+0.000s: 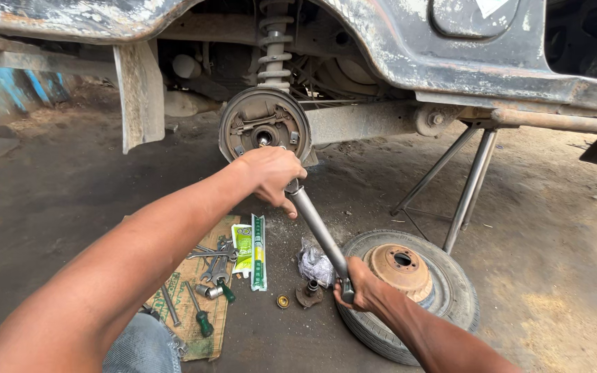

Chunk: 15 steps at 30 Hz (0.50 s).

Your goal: The person works on a wheel hub assembly, using a cloth to wipe parts, tapping components with a hammer, and tightening the assembly with a ratchet and a wrench.

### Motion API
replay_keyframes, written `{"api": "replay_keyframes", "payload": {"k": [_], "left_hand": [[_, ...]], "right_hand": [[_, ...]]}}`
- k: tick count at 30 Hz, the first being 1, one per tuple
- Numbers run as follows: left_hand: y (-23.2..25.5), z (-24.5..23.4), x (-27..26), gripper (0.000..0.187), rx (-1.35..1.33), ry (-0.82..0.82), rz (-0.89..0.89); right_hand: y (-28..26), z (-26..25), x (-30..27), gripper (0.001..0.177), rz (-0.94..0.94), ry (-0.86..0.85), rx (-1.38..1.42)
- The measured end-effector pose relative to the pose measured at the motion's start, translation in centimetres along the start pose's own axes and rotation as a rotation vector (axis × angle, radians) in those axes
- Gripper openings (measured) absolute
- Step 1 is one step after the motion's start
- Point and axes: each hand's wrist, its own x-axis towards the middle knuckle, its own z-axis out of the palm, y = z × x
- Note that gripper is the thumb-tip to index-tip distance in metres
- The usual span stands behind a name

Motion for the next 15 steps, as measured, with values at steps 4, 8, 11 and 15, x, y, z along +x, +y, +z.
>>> {"api": "replay_keyframes", "payload": {"k": [4, 8, 11, 15], "left_hand": [[0.3, 0.4, 1.7, 0.075, 0.044, 0.005, -0.008], [0.2, -0.5, 4.1, 0.058, 0.152, -0.031, 0.087], [0.0, -0.4, 3.8, 0.043, 0.112, -0.019, 0.089], [0.3, -0.1, 3.0, 0.035, 0.071, 0.043, 0.093]], "right_hand": [[-1.7, -1.2, -1.9, 0.033, -0.027, -0.038, 0.037], [-4.2, -4.4, -5.1, 0.024, -0.142, -0.189, -0.147], [-4.9, -4.9, -4.9, 0.021, -0.194, -0.182, -0.121], [-4.3, -4.2, -3.2, 0.024, -0.134, -0.036, -0.169]]}}
